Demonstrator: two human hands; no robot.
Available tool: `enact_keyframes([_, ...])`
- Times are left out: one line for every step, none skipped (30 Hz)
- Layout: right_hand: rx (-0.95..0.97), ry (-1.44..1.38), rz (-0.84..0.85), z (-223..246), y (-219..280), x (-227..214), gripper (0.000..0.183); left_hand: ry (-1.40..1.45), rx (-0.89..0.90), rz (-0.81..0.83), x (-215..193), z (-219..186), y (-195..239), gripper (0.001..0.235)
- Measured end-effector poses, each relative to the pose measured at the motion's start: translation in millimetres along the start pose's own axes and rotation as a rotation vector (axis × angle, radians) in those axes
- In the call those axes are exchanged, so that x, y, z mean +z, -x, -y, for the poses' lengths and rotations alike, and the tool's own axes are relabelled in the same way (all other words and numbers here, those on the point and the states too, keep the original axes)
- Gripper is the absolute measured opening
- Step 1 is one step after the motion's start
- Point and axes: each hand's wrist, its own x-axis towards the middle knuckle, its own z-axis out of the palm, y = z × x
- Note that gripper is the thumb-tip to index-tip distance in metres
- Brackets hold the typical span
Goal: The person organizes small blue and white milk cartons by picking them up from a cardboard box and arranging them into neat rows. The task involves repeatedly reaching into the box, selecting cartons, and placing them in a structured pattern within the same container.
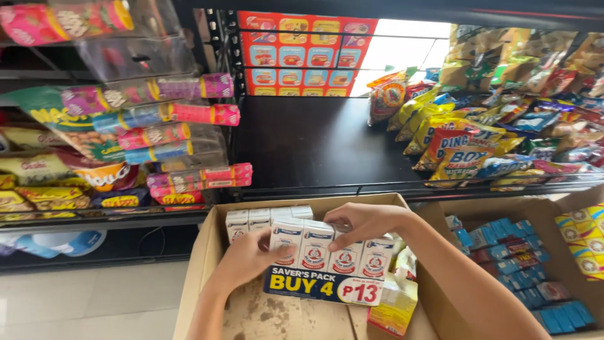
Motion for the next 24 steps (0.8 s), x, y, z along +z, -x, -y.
enact_keyframes([-0.014, 0.0, -0.019, 3, -10, 4, 0.058, 0.033, 0.012, -0.028, -6, 4, 0, 0.063])
enact_keyframes([-0.024, 0.005, -0.007, 4, -21, 11, 0.058, 0.035, 0.004, -0.041, -10, 6, 2, 0.063])
enact_keyframes([-0.034, 0.027, -0.033, 6, -32, 17, 0.06, -0.045, -0.082, -0.12, -15, 8, 4, 0.065])
enact_keyframes([-0.045, 0.048, -0.062, 8, -43, 23, 0.061, -0.124, -0.168, -0.197, -19, 9, 5, 0.068])
enact_keyframes([-0.054, 0.052, -0.052, 7, -58, 32, 0.061, -0.123, -0.176, -0.209, -22, 19, 3, 0.068])
enact_keyframes([-0.067, 0.117, -0.096, 6, -71, 41, 0.064, -0.196, -0.201, -0.296, -23, 28, 1, 0.068])
enact_keyframes([-0.08, 0.182, -0.14, 5, -83, 49, 0.067, -0.27, -0.225, -0.382, -24, 36, -1, 0.069])
enact_keyframes([-0.082, 0.185, -0.141, 5, -94, 58, 0.067, -0.27, -0.224, -0.386, -25, 43, -3, 0.069])
enact_keyframes([-0.08, 0.254, -0.169, 4, -105, 66, 0.071, -0.379, -0.304, -0.405, -26, 49, -6, 0.069])
enact_keyframes([-0.076, 0.323, -0.199, 3, -115, 73, 0.075, -0.488, -0.381, -0.423, -27, 55, -9, 0.069])
enact_keyframes([-0.078, 0.327, -0.201, 0, -124, 78, 0.075, -0.488, -0.378, -0.427, -21, 67, -15, 0.069])
enact_keyframes([-0.075, 0.367, -0.215, -4, -133, 84, 0.076, -0.565, -0.358, -0.459, -15, 78, -20, 0.065])
enact_keyframes([-0.072, 0.407, -0.229, -8, -141, 90, 0.077, -0.643, -0.338, -0.49, -8, 90, -27, 0.062])
enact_keyframes([-0.071, 0.406, -0.228, -15, -145, 95, 0.077, -0.642, -0.338, -0.488, -2, 94, -28, 0.062])
enact_keyframes([-0.094, 0.439, -0.257, -22, -149, 100, 0.074, -0.653, -0.241, -0.538, 4, 99, -30, 0.055])
enact_keyframes([-0.118, 0.472, -0.289, -28, -153, 104, 0.071, -0.664, -0.14, -0.588, 9, 102, -34, 0.05])
enact_keyframes([-0.115, 0.471, -0.292, -31, -156, 105, 0.071, -0.665, -0.137, -0.586, 11, 104, -35, 0.05])
enact_keyframes([-0.143, 0.505, -0.335, -36, -157, 105, 0.069, -0.658, -0.083, -0.616, 13, 105, -37, 0.051])
enact_keyframes([-0.171, 0.54, -0.379, -40, -159, 105, 0.067, -0.65, -0.029, -0.644, 16, 106, -41, 0.051])
enact_keyframes([-0.163, 0.539, -0.385, -42, -158, 106, 0.067, -0.649, -0.021, -0.639, 20, 112, -43, 0.051])
enact_keyframes([-0.193, 0.62, -0.45, -45, -156, 107, 0.066, -0.697, -0.004, -0.588, 23, 118, -45, 0.052])
enact_keyframes([-0.222, 0.696, -0.516, -47, -154, 111, 0.065, -0.748, 0.011, -0.534, 27, 125, -45, 0.053])
enact_keyframes([-0.212, 0.691, -0.522, -51, -153, 116, 0.065, -0.75, 0.018, -0.524, 31, 132, -46, 0.053])
enact_keyframes([-0.26, 0.801, -0.64, -55, -153, 118, 0.068, -0.787, 0.014, -0.468, 35, 137, -49, 0.056])
